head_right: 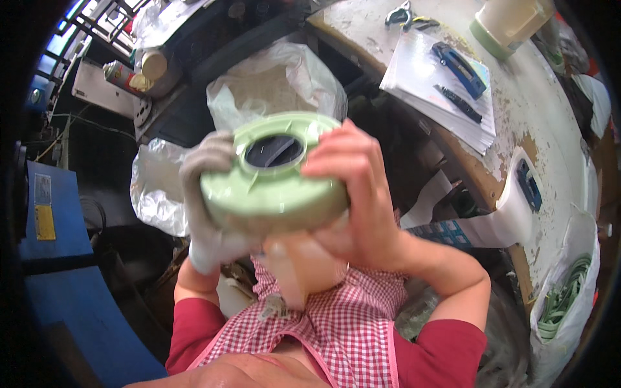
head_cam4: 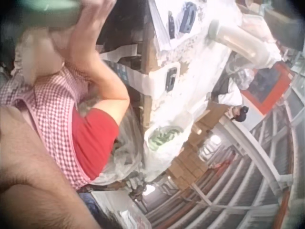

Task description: The person assembles white plastic pitchers by inserting a yellow spout insert, attaching a green lid, and applying a blue label. They repeat this sequence for multiple units, handling each component individually and placing finished pitchers aside.

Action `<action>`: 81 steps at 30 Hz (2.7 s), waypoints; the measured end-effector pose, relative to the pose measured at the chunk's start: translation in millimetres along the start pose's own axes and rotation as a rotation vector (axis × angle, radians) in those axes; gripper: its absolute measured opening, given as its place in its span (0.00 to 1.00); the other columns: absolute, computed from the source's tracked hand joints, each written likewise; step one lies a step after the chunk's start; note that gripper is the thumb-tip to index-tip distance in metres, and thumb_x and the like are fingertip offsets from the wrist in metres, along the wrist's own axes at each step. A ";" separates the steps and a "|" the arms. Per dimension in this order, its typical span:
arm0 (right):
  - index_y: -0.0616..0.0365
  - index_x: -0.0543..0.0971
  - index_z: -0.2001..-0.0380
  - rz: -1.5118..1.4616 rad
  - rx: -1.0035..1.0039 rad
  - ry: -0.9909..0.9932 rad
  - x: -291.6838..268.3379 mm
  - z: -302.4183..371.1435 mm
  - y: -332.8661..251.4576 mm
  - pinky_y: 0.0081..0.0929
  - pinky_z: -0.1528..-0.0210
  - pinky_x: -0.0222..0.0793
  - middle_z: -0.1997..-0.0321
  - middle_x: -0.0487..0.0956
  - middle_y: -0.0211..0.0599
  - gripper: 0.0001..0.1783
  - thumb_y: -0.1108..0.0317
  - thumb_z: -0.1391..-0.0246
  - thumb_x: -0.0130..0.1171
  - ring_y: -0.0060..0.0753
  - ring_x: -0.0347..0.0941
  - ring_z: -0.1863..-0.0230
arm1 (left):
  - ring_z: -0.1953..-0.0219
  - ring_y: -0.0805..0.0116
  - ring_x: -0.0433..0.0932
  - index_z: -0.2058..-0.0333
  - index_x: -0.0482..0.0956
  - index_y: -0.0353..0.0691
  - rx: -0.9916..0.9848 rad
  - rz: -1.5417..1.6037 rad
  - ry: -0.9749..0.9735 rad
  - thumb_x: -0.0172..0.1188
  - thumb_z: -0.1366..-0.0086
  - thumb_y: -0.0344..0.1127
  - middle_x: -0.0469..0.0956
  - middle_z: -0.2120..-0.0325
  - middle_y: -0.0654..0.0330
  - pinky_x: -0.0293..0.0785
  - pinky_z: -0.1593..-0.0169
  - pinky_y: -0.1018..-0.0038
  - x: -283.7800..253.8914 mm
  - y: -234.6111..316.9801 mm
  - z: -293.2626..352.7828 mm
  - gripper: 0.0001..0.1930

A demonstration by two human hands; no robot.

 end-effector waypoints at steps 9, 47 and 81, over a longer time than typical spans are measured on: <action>0.56 0.72 0.41 0.126 0.074 -0.238 -3.4 -29.9 -4.1 0.44 0.31 0.62 0.43 0.72 0.42 0.46 0.59 0.64 0.84 0.47 0.66 0.37 | 0.41 0.63 0.69 0.44 0.69 0.37 -0.153 0.288 0.136 0.63 0.31 0.46 0.70 0.46 0.54 0.65 0.35 0.65 13.6 -31.1 -8.8 0.25; 0.60 0.78 0.49 0.463 -0.047 0.295 -53.2 5.4 31.0 0.43 0.40 0.65 0.51 0.76 0.46 0.37 0.48 0.57 0.76 0.51 0.72 0.47 | 0.27 0.44 0.61 0.39 0.75 0.38 0.390 -0.248 -0.479 0.66 0.40 0.59 0.69 0.35 0.47 0.45 0.23 0.40 100.1 27.3 30.2 0.37; 0.55 0.76 0.42 1.299 0.395 0.613 -492.1 292.4 60.9 0.34 0.40 0.75 0.34 0.77 0.43 0.27 0.79 0.46 0.61 0.48 0.79 0.41 | 0.46 0.56 0.81 0.45 0.78 0.39 -0.645 0.712 0.141 0.60 0.31 0.49 0.82 0.49 0.54 0.67 0.34 0.53 71.4 14.0 12.1 0.24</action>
Point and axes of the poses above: each hand's wrist, its own z-axis away from the middle knuckle, its own x-axis out of the palm, y = z × x, the point moved 4 cm from there along -z, towards the middle knuckle
